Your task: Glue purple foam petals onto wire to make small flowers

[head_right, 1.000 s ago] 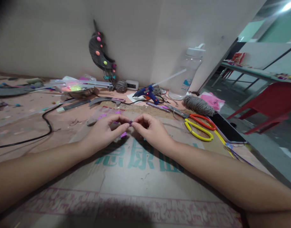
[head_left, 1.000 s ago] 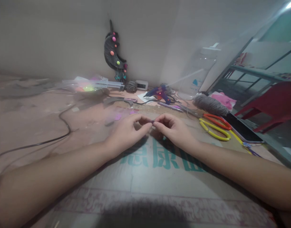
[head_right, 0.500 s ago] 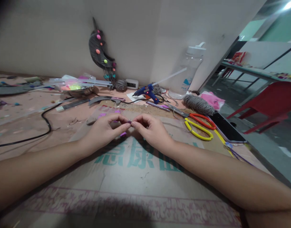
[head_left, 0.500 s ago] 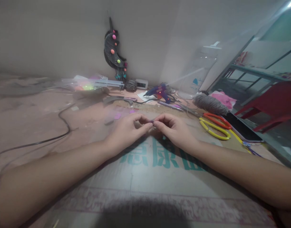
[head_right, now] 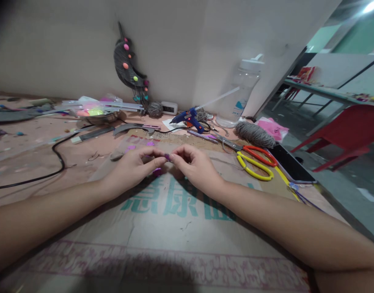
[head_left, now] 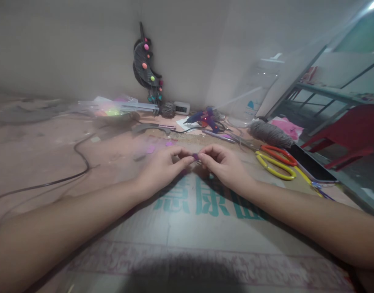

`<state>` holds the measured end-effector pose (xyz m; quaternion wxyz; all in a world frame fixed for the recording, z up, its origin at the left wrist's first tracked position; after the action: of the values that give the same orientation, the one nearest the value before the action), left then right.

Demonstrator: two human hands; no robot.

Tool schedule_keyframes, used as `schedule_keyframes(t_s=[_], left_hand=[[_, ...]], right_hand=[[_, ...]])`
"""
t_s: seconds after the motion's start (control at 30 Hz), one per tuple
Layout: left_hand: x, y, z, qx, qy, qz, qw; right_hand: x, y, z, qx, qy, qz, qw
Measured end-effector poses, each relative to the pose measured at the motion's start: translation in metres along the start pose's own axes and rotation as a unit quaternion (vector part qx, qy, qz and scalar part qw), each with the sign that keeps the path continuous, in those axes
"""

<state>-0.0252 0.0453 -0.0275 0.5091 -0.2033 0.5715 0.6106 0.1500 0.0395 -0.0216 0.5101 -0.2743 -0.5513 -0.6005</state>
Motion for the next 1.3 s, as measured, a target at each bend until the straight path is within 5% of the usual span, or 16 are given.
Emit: schedule_keyframes(t_s=[0.37, 0.73, 1.3], left_hand=[[0.001, -0.007, -0.001, 0.042, -0.017, -0.08, 0.996], [0.005, 0.004, 0.0, -0.07, 0.022, -0.066, 0.995], [-0.006, 0.001, -0.002, 0.001, 0.018, -0.068, 0.998]], right_hand=[[0.0, 0.004, 0.004, -0.029, -0.069, 0.1, 0.992], [0.0, -0.003, 0.002, 0.036, -0.061, 0.123, 0.99], [0.002, -0.002, 0.0, 0.043, -0.035, 0.069, 0.996]])
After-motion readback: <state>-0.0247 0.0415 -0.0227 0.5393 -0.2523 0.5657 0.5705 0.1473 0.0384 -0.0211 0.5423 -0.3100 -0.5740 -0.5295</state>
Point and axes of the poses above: each hand's wrist, its own z-axis towards the middle knuckle, its own y-axis out of the back of the hand, x = y × z, the point moved 3 cm from there along z, towards the middle knuckle, and after that the axes turned 3 degrees about -x, right-handed, at the moved point
